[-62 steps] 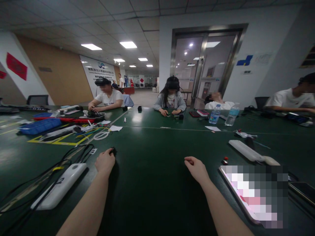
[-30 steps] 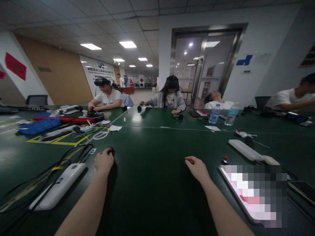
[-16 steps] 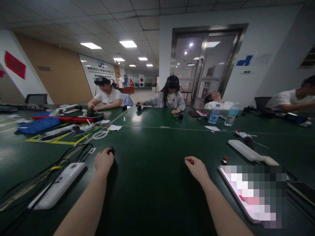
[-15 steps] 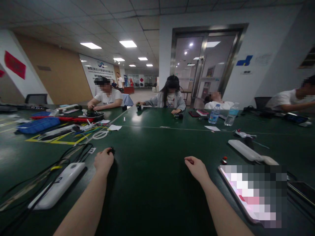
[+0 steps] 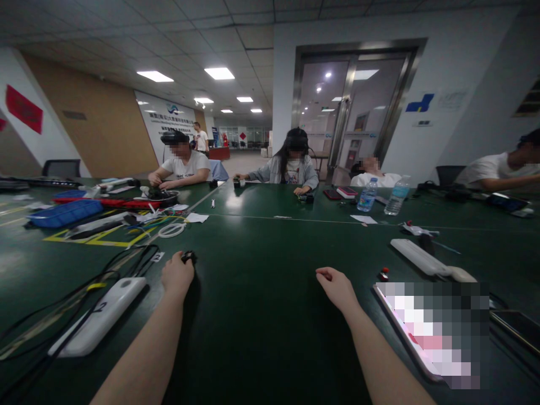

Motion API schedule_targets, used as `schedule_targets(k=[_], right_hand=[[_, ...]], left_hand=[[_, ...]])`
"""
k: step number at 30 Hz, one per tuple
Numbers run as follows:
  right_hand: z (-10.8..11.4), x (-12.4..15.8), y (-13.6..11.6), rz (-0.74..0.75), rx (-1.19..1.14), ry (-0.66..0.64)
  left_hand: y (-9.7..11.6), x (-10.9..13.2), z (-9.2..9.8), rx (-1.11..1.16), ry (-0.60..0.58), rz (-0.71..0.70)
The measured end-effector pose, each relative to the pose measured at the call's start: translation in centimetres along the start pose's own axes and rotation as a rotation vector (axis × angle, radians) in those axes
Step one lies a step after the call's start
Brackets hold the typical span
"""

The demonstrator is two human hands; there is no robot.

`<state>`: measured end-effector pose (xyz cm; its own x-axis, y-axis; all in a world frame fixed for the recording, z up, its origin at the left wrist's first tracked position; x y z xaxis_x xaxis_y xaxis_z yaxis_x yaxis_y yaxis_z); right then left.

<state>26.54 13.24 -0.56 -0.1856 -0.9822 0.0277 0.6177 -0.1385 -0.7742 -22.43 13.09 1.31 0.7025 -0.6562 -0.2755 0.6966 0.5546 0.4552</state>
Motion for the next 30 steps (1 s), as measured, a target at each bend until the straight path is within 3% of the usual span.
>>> schedule_targets(k=[8,26,28,30], right_hand=[[0.2,0.4,-0.4,-0.009,-0.005,0.003],[0.0,0.5,-0.5,-0.039,0.033,-0.043],[0.0,0.5,-0.5,-0.043,0.012,-0.034],[-0.1,0.6,-0.6,-0.034,-0.007,-0.017]], left_hand=[[-0.3,-0.3,-0.3,-0.010,0.024,0.008],[0.1,-0.4,-0.4,-0.082,-0.053,-0.039],[1.0,0.2,-0.4,-0.080,-0.058,-0.049],[3.3,1.9,-1.1,-0.041,-0.103,-0.144]])
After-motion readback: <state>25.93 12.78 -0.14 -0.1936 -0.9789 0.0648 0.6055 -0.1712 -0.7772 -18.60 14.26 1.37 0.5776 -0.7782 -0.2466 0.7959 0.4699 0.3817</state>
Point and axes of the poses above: each hand's wrist, its own x-axis away from the middle knuckle, its own z-axis out of the back of the hand, y = z × x, the point moved 9 cm from there along -x, towards the middle knuckle, and after that the axes turned 4 degrees about y, right-handed, at the moved point
